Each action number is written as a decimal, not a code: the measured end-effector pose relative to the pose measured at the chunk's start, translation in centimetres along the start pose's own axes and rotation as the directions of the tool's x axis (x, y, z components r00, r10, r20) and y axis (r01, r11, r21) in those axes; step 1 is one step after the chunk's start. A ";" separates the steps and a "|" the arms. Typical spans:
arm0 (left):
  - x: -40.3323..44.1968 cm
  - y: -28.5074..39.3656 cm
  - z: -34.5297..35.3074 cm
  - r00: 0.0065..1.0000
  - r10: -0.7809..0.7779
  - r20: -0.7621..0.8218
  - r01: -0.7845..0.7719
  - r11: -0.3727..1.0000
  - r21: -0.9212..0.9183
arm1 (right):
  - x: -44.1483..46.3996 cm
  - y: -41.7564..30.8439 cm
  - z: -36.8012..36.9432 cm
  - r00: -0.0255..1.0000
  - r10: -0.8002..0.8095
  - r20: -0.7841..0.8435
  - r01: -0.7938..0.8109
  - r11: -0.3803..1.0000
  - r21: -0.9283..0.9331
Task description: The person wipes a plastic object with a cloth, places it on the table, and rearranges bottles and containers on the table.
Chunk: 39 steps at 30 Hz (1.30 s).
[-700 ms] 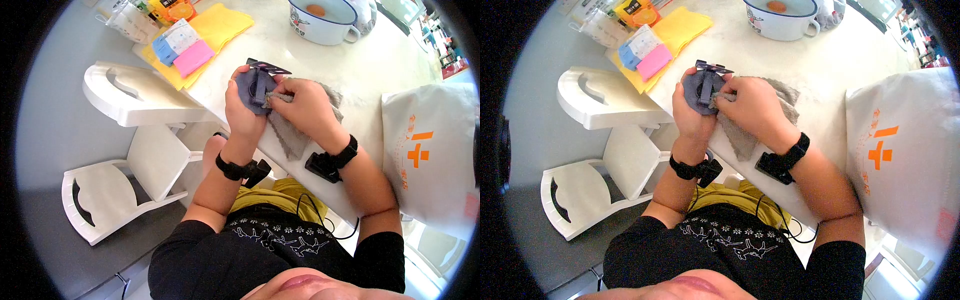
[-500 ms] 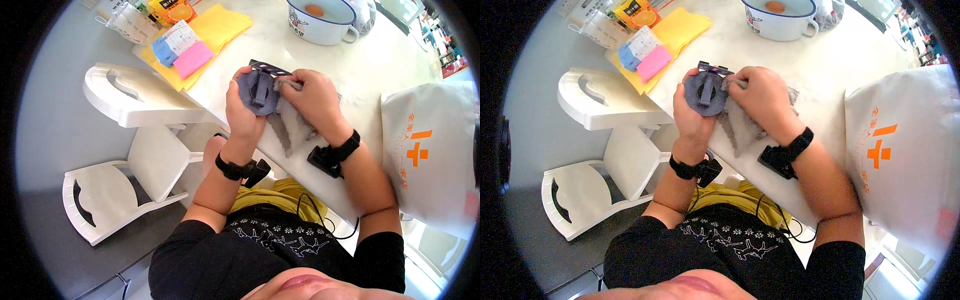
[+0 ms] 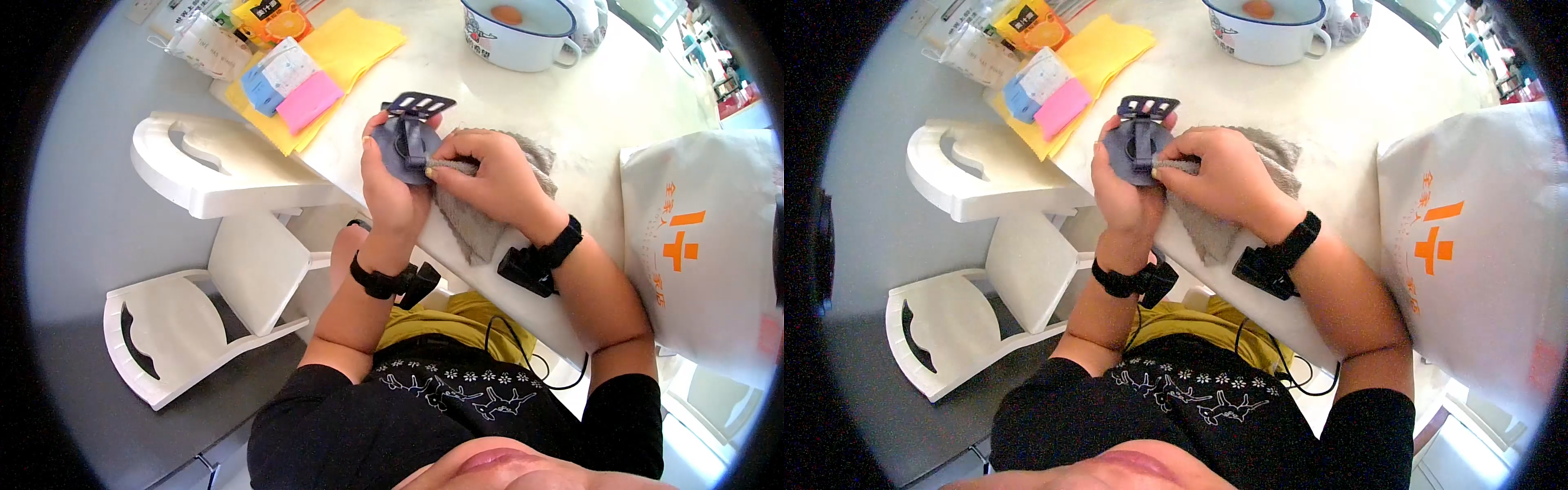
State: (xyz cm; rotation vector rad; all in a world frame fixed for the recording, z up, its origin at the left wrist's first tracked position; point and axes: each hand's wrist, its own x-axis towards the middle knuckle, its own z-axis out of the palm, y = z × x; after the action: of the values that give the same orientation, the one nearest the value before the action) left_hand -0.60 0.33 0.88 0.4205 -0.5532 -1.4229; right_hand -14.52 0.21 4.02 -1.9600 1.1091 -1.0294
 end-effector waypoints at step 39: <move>-0.3 0.7 -1.3 0.989 -0.085 0.122 0.088 0.996 -0.023 | 0.6 0.9 -0.6 0.944 -0.161 -0.288 0.154 0.987 -0.050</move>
State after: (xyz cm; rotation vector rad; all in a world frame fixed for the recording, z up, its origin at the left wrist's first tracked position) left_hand 0.70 0.64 0.21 0.3408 -0.6186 -1.5451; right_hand -15.16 -0.84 3.72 -1.9873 1.1370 -1.4334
